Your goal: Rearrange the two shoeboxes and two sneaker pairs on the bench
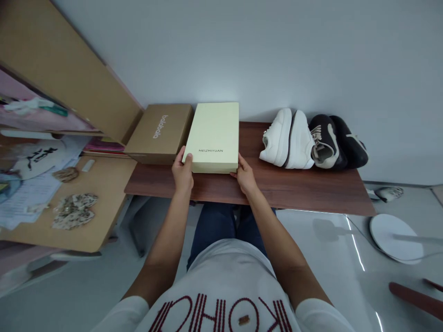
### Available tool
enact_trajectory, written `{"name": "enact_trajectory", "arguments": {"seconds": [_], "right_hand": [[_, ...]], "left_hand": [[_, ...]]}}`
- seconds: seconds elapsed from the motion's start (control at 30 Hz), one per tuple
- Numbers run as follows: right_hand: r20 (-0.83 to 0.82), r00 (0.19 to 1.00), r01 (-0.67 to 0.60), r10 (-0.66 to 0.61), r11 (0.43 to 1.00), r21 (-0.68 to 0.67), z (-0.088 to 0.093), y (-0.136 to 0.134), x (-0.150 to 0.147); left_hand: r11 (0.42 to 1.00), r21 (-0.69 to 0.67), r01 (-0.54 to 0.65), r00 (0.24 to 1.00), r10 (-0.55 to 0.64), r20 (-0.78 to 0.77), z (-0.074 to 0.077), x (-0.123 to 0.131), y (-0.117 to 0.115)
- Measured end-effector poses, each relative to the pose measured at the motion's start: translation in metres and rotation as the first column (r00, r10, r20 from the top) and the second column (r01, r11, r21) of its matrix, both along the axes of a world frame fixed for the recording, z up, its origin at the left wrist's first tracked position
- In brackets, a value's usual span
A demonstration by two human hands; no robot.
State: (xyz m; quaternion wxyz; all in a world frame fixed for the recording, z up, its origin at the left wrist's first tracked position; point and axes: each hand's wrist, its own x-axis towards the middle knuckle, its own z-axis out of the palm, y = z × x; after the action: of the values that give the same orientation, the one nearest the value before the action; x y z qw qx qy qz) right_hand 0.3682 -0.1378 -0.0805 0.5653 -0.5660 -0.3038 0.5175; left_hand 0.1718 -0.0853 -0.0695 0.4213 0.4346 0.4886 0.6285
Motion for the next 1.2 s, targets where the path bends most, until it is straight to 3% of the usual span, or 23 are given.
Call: {"name": "enact_trajectory", "arguments": {"seconds": [0.2, 0.4, 0.57, 0.67, 0.8, 0.9, 1.03, 1.2], "right_hand": [[0.147, 0.989, -0.009, 0.013, 1.0, -0.025, 0.006, 0.002, -0.004], [0.221, 0.975, -0.011, 0.024, 0.998, -0.058, 0.01, -0.002, -0.003], [0.311, 0.95, 0.005, -0.004, 1.0, -0.001, 0.016, -0.017, 0.027], [0.366, 0.929, 0.023, -0.059, 0.995, 0.101, 0.027, -0.026, 0.057], [0.333, 0.929, 0.105, -0.164, 0.977, 0.188, 0.049, -0.034, 0.098], [0.342, 0.912, 0.165, -0.226, 0.966, 0.197, 0.061, -0.038, 0.128], [0.419, 0.855, 0.245, -0.305, 0.951, 0.191, 0.058, -0.042, 0.169], [0.546, 0.768, 0.288, -0.336, 0.942, 0.175, 0.031, -0.046, 0.213]], "left_hand": [[0.999, 0.029, -0.028, 0.995, 0.031, -0.094, -0.008, 0.0, 0.004], [0.996, 0.047, -0.077, 0.967, 0.086, -0.241, -0.004, 0.001, 0.0], [0.95, 0.226, -0.216, 0.865, 0.294, -0.408, 0.019, 0.016, -0.032], [0.918, 0.37, -0.146, 0.814, 0.324, -0.483, 0.04, 0.039, -0.053], [0.924, 0.374, 0.082, 0.864, 0.121, -0.488, 0.062, 0.083, -0.065], [0.916, 0.337, 0.217, 0.888, -0.043, -0.458, 0.066, 0.119, -0.062], [0.9, 0.201, 0.388, 0.856, -0.27, -0.442, 0.048, 0.163, -0.046], [0.878, -0.082, 0.472, 0.766, -0.454, -0.456, 0.014, 0.201, -0.021]]}}
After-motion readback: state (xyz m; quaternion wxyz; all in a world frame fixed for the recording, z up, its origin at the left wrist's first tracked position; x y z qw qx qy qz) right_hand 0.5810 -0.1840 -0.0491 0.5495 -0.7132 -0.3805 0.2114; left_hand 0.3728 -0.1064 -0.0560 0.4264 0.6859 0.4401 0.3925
